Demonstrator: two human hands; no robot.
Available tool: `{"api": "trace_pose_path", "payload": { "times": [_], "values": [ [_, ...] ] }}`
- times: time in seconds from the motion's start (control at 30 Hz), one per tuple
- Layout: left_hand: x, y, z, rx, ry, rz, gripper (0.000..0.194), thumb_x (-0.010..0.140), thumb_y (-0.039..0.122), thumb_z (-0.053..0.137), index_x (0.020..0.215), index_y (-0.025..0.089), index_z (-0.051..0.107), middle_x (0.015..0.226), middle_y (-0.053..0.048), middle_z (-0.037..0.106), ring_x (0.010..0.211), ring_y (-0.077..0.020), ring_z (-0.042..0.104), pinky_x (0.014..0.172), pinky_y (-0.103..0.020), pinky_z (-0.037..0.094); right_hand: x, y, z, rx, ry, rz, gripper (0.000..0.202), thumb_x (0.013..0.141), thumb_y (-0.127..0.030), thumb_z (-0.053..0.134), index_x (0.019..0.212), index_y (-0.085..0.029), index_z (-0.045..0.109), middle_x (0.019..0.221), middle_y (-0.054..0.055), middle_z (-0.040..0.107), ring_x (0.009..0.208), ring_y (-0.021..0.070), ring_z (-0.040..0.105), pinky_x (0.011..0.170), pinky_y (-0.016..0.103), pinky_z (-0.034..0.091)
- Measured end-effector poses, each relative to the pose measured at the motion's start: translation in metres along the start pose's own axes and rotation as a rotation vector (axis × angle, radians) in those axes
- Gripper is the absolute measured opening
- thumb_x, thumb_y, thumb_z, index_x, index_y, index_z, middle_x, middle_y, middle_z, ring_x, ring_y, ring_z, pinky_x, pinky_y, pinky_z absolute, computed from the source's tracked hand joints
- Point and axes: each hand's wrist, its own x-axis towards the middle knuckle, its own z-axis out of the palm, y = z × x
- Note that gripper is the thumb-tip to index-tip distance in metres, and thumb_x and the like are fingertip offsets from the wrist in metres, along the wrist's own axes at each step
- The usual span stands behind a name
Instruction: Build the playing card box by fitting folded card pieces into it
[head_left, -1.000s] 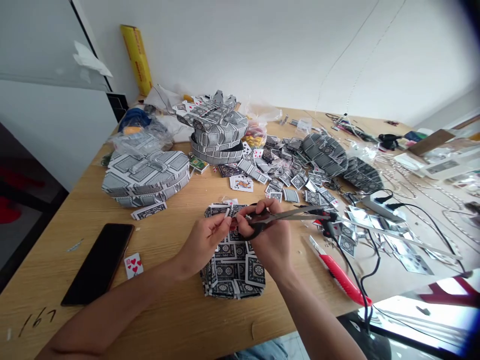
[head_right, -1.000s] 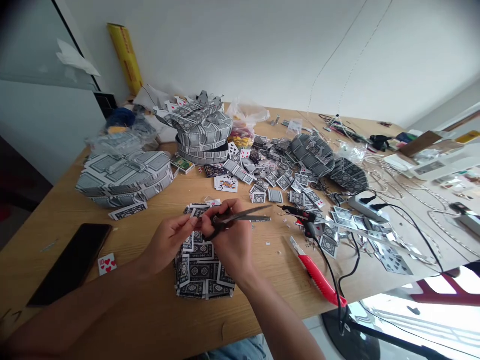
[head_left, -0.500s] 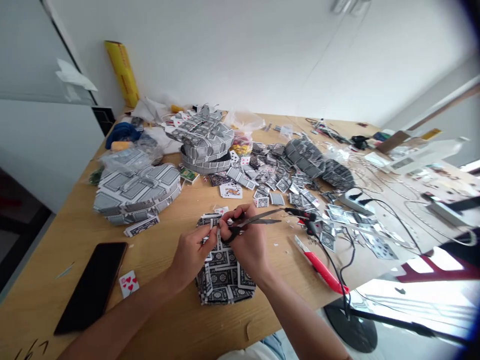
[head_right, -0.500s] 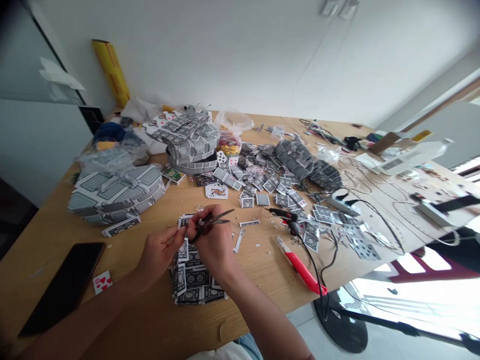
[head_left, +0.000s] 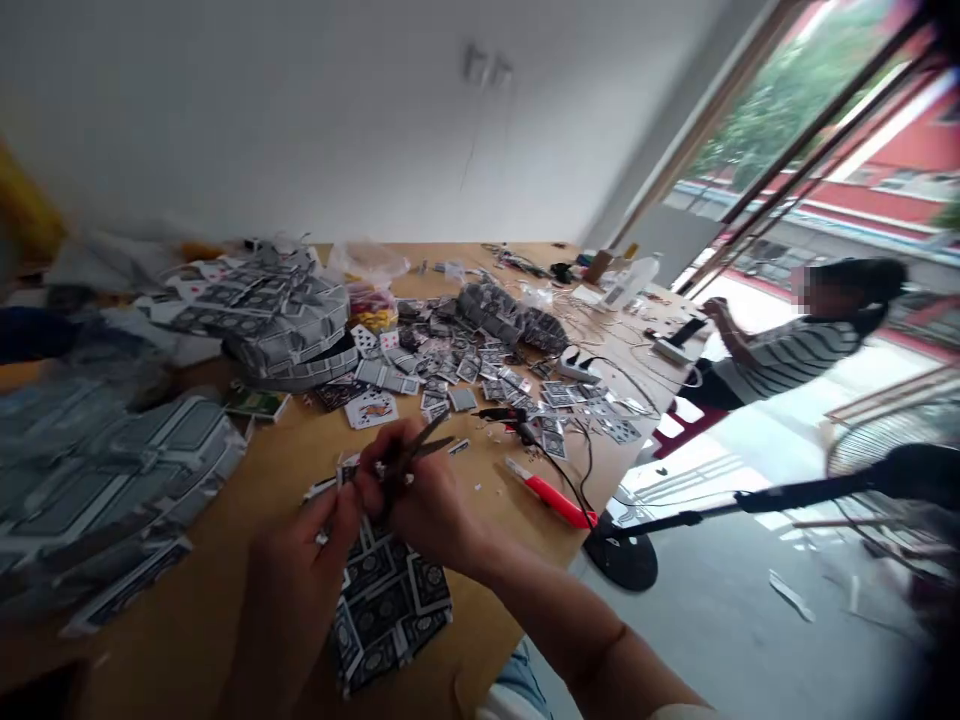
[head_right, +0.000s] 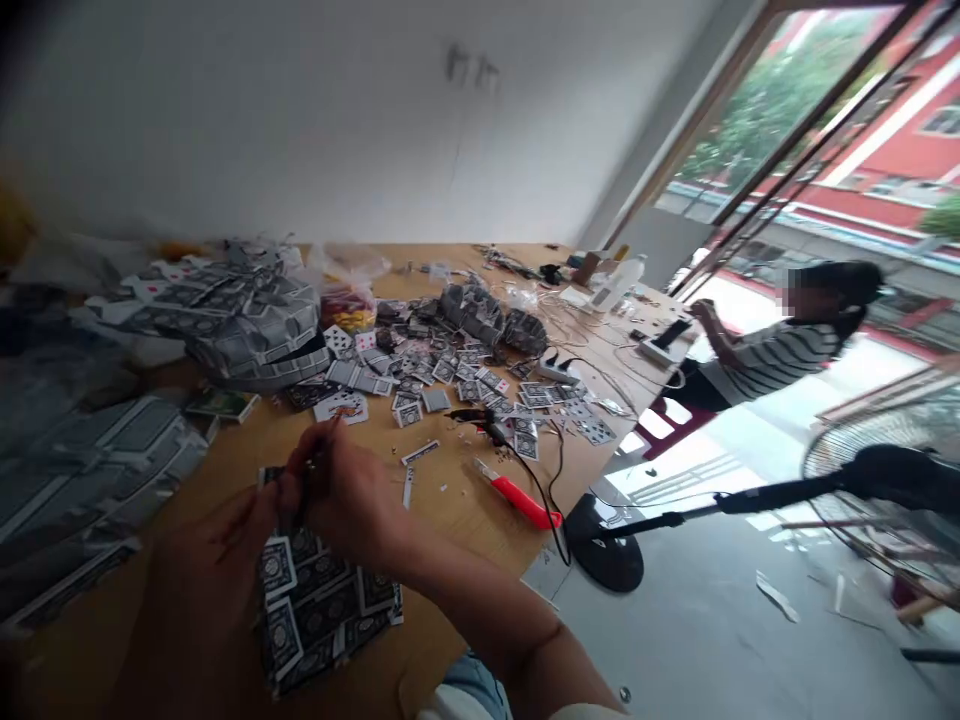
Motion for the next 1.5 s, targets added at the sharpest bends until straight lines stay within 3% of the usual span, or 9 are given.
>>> {"api": "trace_pose_path", "payload": {
  "times": [0.13,0.2,0.33,0.67,0.87,1.0,1.23,1.4,1.5],
  "values": [
    [-0.001,0.003,-0.003,-0.055,-0.027,-0.078,0.034,0.09,0.043,0.052,0.08,0.018,0.074,0.065,-0.001,0.07,0.059,-0.0148,0.061,0.057,-0.021,0.045,0.003,0.006,0.007,0.319,-0.013,0.089,0.032,0.07,-0.018,0.07,0.09,-0.024,0.047,0.08,-0.004,0.063,0.068,0.0103,0.06,0.062,0.022,0.049],
    [0.004,0.001,-0.006,-0.228,-0.091,-0.088,0.032,0.09,0.041,0.055,0.103,0.019,0.074,0.088,-0.004,0.075,0.081,-0.0194,0.069,0.074,-0.024,0.052,0.007,0.009,0.009,0.403,-0.013,0.132,0.035,0.068,-0.018,0.074,0.088,-0.024,0.046,0.08,-0.004,0.065,0.07,0.0104,0.061,0.064,0.023,0.049],
    [0.012,-0.005,-0.008,-0.46,-0.125,-0.136,0.039,0.091,0.04,0.056,0.122,0.018,0.066,0.121,-0.007,0.069,0.113,-0.0228,0.064,0.1,-0.03,0.047,0.014,0.011,0.011,0.571,-0.018,0.189,0.039,0.068,-0.023,0.077,0.086,-0.025,0.043,0.078,-0.004,0.067,0.075,0.0133,0.066,0.072,0.028,0.053],
    [0.022,-0.016,0.003,-0.555,-0.026,-0.269,0.033,0.083,0.045,0.068,0.099,0.016,0.073,0.094,-0.006,0.076,0.083,-0.0185,0.071,0.079,-0.027,0.056,0.025,0.02,0.011,0.482,0.047,0.165,0.04,0.068,-0.029,0.079,0.086,-0.025,0.044,0.076,-0.003,0.07,0.068,0.0146,0.068,0.065,0.028,0.055],
    [0.028,-0.014,-0.002,-0.663,0.036,-0.289,0.032,0.082,0.044,0.069,0.093,0.014,0.071,0.087,-0.006,0.076,0.076,-0.0161,0.071,0.076,-0.027,0.058,0.02,0.032,-0.026,-0.13,-0.182,-0.037,0.031,0.08,-0.037,0.07,0.108,-0.022,0.066,0.063,-0.004,0.06,0.051,0.0093,0.05,0.048,0.024,0.038],
    [0.027,-0.013,-0.003,-0.703,0.062,-0.279,0.03,0.08,0.044,0.071,0.088,0.015,0.07,0.08,-0.005,0.075,0.07,-0.0149,0.07,0.071,-0.026,0.058,0.013,0.034,-0.042,-0.367,-0.368,-0.128,0.04,0.081,-0.04,0.07,0.116,-0.022,0.065,0.077,0.0,0.066,0.061,0.0125,0.056,0.054,0.025,0.041],
    [0.021,-0.01,0.004,-0.584,0.104,-0.257,0.027,0.079,0.043,0.071,0.083,0.017,0.07,0.078,-0.002,0.074,0.065,-0.0143,0.067,0.065,-0.025,0.055,0.008,0.028,-0.037,-0.395,-0.543,-0.088,0.021,0.083,-0.041,0.067,0.088,-0.022,0.063,0.064,-0.004,0.057,0.053,0.0103,0.047,0.049,0.024,0.033],
    [0.023,-0.012,0.008,-0.609,0.045,-0.262,0.026,0.077,0.042,0.074,0.08,0.017,0.068,0.071,-0.001,0.072,0.061,-0.0131,0.064,0.062,-0.024,0.053,0.01,0.025,-0.038,-0.338,-0.615,-0.091,0.027,0.084,-0.045,0.066,0.074,-0.022,0.054,0.059,-0.005,0.05,0.05,0.0086,0.04,0.047,0.024,0.027],
    [0.021,-0.014,0.014,-0.544,0.096,-0.229,0.025,0.08,0.042,0.071,0.08,0.018,0.065,0.07,0.001,0.07,0.06,-0.0126,0.064,0.061,-0.023,0.051,0.007,0.027,-0.031,-0.393,-0.589,-0.098,0.032,0.084,-0.049,0.064,0.073,-0.022,0.049,0.061,-0.004,0.051,0.052,0.0103,0.042,0.05,0.025,0.027]
  ]
}}
